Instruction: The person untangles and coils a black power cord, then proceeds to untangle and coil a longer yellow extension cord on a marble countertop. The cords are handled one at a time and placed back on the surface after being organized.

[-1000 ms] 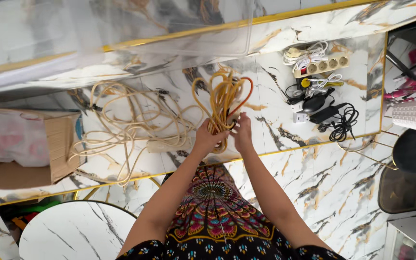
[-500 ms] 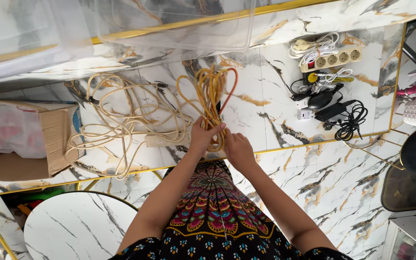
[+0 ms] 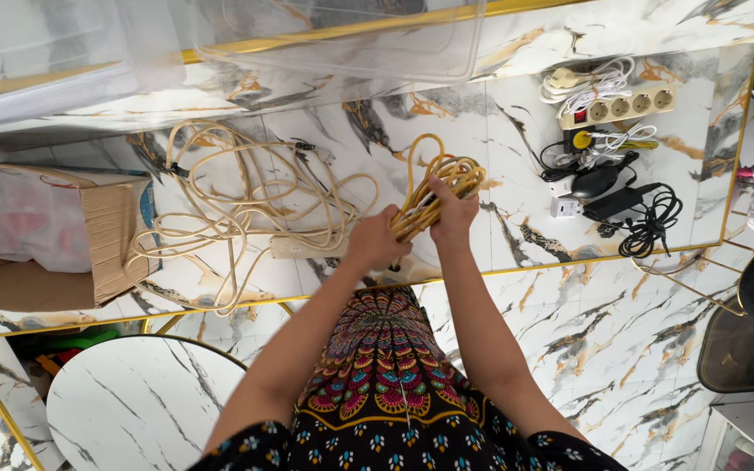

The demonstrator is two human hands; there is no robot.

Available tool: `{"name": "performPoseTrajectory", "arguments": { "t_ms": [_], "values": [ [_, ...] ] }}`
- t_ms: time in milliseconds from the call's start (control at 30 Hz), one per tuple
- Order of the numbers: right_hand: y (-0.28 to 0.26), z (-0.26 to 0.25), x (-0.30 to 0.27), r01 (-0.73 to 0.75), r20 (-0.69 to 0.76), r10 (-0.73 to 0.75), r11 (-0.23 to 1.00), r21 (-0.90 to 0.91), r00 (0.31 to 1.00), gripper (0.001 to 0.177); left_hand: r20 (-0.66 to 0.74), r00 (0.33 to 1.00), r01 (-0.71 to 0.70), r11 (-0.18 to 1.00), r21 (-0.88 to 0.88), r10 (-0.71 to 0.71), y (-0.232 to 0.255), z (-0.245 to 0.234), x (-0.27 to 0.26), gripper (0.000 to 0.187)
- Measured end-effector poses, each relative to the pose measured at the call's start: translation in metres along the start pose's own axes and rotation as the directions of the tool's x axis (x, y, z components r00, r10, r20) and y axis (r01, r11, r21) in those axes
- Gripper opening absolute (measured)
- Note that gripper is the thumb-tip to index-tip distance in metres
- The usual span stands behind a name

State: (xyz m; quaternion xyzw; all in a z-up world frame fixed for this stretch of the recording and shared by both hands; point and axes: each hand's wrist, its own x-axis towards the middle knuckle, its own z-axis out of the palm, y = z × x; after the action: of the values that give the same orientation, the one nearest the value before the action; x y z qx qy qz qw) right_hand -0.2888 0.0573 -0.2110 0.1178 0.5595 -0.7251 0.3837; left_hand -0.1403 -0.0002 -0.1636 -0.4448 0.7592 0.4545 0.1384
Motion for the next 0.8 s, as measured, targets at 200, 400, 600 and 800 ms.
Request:
{"name": "performPoseTrajectory", "arguments": {
  "t_ms": [200, 400, 600, 800],
  "values": [
    [0.000, -0.016, 0.012, -0.278, 0.029, 0.279, 0.935, 0.218, 0.960, 0.039, 0.164, 0.985, -0.080, 0.986, 0.144, 0.056, 0.007, -0.026, 0.049, 0.058],
    [0.054, -0.050, 0.054, -0.516, 0.190, 0.483, 0.830, 0.214, 0.855, 0.033, 0.179, 0.962, -0.264, 0.860, 0.436, 0.205, 0.046, -0.026, 0.108, 0.058],
    [0.080, -0.063, 0.214, -0.554, 0.194, 0.524, 0.726, 0.408, 0.829, 0.043, -0.406, 0.867, -0.185, 0.943, 0.275, 0.289, 0.012, -0.020, 0.121, 0.082],
    [0.066, -0.044, 0.254, -0.516, 0.431, 0.320, 0.705, 0.487, 0.844, 0.055, -0.421, 0.905, 0.000, 0.988, 0.156, 0.067, -0.097, 0.010, 0.016, 0.072]
  ]
}}
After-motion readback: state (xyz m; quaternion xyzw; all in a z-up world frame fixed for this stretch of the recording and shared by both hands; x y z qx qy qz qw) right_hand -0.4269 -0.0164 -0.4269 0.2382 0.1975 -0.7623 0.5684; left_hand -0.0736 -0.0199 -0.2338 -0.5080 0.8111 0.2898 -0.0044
